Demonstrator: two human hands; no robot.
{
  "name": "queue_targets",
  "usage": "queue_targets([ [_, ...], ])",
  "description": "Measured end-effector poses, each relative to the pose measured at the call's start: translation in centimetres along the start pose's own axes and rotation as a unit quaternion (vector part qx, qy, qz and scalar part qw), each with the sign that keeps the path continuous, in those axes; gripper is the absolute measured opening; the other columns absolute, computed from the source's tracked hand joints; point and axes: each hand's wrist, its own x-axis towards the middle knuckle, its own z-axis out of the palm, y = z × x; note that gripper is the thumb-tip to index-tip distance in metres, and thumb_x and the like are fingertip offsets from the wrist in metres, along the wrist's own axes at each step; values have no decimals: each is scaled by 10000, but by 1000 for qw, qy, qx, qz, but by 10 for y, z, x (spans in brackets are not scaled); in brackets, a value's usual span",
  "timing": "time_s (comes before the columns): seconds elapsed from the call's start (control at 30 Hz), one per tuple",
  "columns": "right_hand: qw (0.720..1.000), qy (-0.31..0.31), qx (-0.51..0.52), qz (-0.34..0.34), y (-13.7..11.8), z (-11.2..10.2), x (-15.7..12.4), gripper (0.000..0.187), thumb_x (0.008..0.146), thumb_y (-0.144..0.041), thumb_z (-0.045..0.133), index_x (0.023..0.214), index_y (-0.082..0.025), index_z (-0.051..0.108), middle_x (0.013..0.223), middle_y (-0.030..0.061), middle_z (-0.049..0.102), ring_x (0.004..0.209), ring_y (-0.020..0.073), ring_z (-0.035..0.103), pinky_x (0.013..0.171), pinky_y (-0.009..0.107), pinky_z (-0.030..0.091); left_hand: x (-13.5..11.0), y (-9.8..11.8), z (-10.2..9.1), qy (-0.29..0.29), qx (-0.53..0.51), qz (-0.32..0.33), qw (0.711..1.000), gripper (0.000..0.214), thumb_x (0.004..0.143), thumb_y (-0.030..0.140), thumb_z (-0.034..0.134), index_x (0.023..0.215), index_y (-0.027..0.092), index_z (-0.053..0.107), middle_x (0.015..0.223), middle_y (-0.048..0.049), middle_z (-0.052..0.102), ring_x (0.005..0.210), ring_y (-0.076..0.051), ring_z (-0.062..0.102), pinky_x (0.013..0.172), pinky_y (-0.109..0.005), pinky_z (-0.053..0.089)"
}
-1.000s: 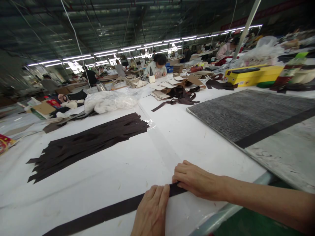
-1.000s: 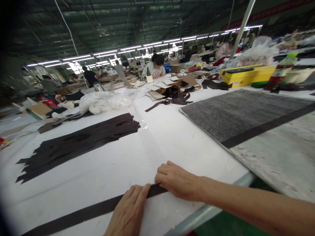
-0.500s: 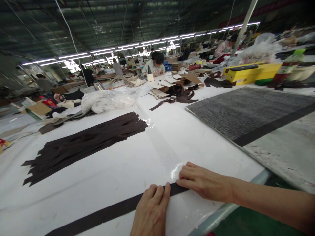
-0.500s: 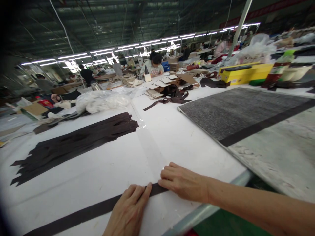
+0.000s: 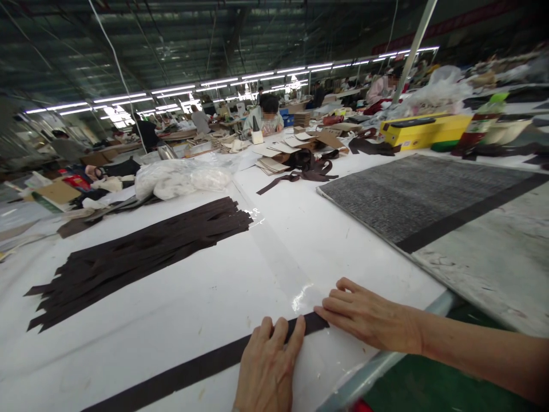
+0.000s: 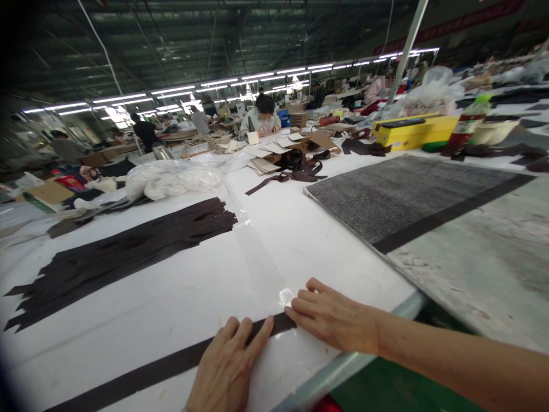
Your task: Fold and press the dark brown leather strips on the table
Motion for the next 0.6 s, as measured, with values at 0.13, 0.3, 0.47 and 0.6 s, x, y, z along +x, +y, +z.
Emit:
queue_targets([
  [0.13, 994, 55, 3, 92, -6, -2, -1, 340, 936, -44, 312, 1157, -114, 562, 898, 87, 575, 798, 182, 492, 781, 364, 358, 0, 7, -3, 11, 4, -4, 1000, 693, 736, -35, 474, 1360, 267, 455, 1065, -54, 597, 931, -255, 530, 799, -382, 513],
  [0.3, 990, 31, 43, 131, -32, 1, 26, 467, 828, -30, 423, 1280, -129, 488, 967, 92, 582, 855, 202, 502, 796, 361, 376, -5, 5, 7, 30, 7, -6, 1000, 633, 746, -37, 438, 1358, 125, 443, 1025, -84, 606, 925, -256, 544, 816, -394, 514],
  [0.47, 990, 3, 19, 138, -41, 11, 18, 536, 712, 43, 442, 1208, -140, 531, 1045, 93, 576, 954, 230, 502, 867, 410, 354, -20, -5, 23, 40, -26, -7, 999, 603, 753, -40, 412, 1345, 79, 439, 1133, -109, 598, 1024, -253, 541, 905, -382, 488],
  [0.6, 982, 47, -33, 178, -36, 9, 8, 501, 728, 61, 395, 1156, -136, 565, 995, 94, 586, 853, 223, 520, 811, 422, 370, -26, -4, 28, 52, -78, -21, 995, 643, 743, -45, 402, 1369, 100, 415, 1239, -120, 578, 1120, -259, 525, 969, -402, 466],
])
